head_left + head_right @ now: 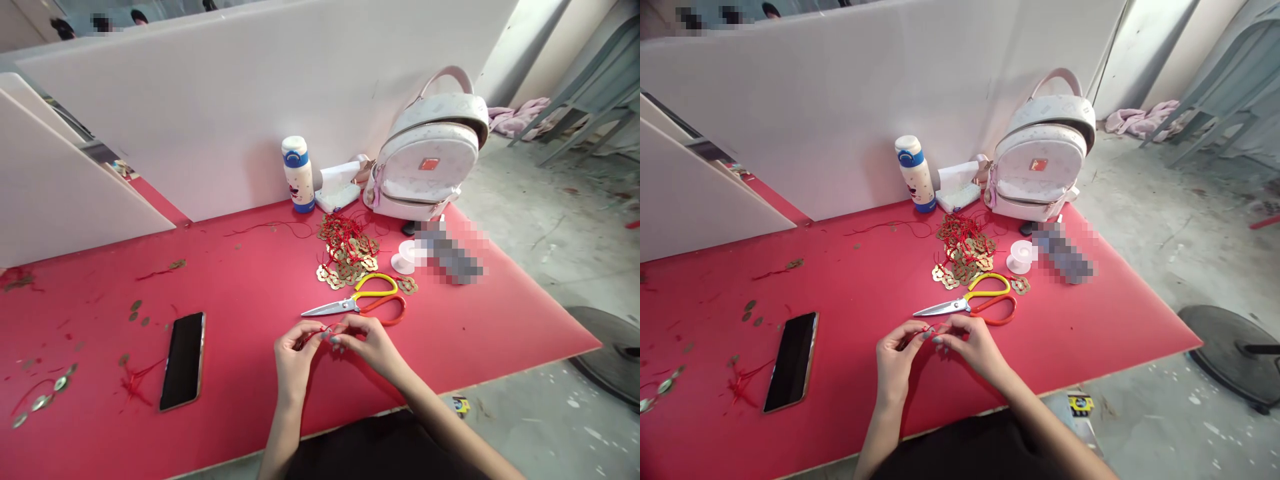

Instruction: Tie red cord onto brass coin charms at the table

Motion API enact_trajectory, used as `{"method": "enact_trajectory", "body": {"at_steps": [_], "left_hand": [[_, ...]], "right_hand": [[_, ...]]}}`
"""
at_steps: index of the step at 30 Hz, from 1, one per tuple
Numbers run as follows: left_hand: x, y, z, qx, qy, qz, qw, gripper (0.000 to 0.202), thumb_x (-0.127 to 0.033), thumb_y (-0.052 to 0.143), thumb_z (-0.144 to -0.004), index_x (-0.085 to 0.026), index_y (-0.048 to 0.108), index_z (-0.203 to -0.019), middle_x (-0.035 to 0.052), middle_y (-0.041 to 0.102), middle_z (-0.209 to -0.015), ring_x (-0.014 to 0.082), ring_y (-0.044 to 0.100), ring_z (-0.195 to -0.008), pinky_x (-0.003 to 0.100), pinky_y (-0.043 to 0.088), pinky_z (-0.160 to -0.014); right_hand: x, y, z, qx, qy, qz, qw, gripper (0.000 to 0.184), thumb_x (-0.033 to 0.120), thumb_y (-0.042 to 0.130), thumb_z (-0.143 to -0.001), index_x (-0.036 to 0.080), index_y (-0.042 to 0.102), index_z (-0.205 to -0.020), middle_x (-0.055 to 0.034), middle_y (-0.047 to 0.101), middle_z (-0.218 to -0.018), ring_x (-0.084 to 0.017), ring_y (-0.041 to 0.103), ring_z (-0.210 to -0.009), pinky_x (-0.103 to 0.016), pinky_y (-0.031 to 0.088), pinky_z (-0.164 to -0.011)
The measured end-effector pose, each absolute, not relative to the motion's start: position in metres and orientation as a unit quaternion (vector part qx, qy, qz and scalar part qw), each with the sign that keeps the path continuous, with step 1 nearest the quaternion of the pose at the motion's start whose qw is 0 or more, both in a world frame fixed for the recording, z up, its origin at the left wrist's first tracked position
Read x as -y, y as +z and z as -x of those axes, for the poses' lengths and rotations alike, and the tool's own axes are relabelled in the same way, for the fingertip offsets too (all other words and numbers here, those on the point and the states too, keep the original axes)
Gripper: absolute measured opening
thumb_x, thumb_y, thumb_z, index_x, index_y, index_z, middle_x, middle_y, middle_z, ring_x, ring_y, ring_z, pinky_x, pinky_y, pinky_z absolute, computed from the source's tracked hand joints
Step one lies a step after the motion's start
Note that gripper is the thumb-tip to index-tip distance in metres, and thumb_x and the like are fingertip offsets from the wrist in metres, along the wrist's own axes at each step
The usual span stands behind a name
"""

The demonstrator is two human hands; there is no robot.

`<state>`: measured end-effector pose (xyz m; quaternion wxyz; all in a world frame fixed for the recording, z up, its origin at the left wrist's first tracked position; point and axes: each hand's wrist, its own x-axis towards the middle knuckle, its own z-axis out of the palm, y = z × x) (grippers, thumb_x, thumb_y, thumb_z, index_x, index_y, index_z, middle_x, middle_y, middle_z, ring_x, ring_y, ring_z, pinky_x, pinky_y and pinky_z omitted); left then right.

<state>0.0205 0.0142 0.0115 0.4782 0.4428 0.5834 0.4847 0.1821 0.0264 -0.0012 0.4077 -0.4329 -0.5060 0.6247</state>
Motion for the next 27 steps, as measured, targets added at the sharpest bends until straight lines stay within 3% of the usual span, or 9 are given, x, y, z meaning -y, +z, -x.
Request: {"method": "enact_trajectory", "body": {"at_steps": [11, 17, 20, 23, 27], "left_hand": [[-0.010, 0.016, -0.027, -0.561, 0.533, -0.336, 0.537, 0.020, -0.033, 0.084, -0.062, -0.017, 0.073, -0.065, 0.0042, 0.072, -0.069, 0.0179, 0.066, -0.069, 0.025, 0.054, -0.066], [-0.011, 0.022, -0.025, -0.569, 0.520, -0.388, 0.505, 0.017, -0.032, 0.080, -0.068, -0.017, 0.073, -0.069, 0.0048, 0.074, -0.071, 0.0194, 0.068, -0.070, 0.027, 0.055, -0.068], [-0.015, 0.022, -0.024, -0.586, 0.486, -0.439, 0.477, 0.017, -0.035, 0.076, -0.073, -0.018, 0.073, -0.073, 0.0048, 0.074, -0.072, 0.0206, 0.069, -0.069, 0.029, 0.056, -0.069], [-0.017, 0.020, -0.027, -0.591, 0.450, -0.472, 0.474, 0.017, -0.035, 0.073, -0.074, -0.018, 0.073, -0.076, 0.0049, 0.075, -0.075, 0.0215, 0.070, -0.071, 0.029, 0.057, -0.070], [-0.017, 0.016, -0.032, -0.569, 0.428, -0.460, 0.530, 0.016, -0.031, 0.072, -0.074, -0.017, 0.073, -0.080, 0.0059, 0.076, -0.081, 0.0222, 0.072, -0.078, 0.029, 0.057, -0.074]], "right_hand": [[-0.019, 0.000, -0.174, 0.531, 0.637, 0.379, 0.411, 0.038, 0.053, 0.068, -0.084, 0.017, 0.063, -0.070, -0.0022, 0.067, -0.065, -0.017, 0.064, -0.059, -0.027, 0.053, -0.060], [-0.028, 0.000, -0.186, 0.636, 0.497, 0.446, 0.386, 0.028, 0.039, 0.063, -0.092, 0.019, 0.068, -0.073, -0.0027, 0.070, -0.069, -0.017, 0.062, -0.064, -0.027, 0.048, -0.065], [-0.035, 0.003, -0.195, 0.676, 0.440, 0.464, 0.367, 0.016, 0.037, 0.068, -0.088, 0.022, 0.073, -0.089, -0.0036, 0.072, -0.084, -0.020, 0.064, -0.078, -0.030, 0.049, -0.073], [-0.039, 0.007, -0.197, 0.673, 0.447, 0.436, 0.397, 0.024, 0.042, 0.070, -0.086, 0.023, 0.073, -0.101, -0.0067, 0.070, -0.095, -0.022, 0.064, -0.087, -0.034, 0.051, -0.079], [-0.041, 0.008, -0.191, 0.616, 0.472, 0.414, 0.475, 0.028, 0.045, 0.064, -0.090, 0.021, 0.075, -0.079, -0.0066, 0.068, -0.078, -0.021, 0.063, -0.074, -0.033, 0.052, -0.071]]}}
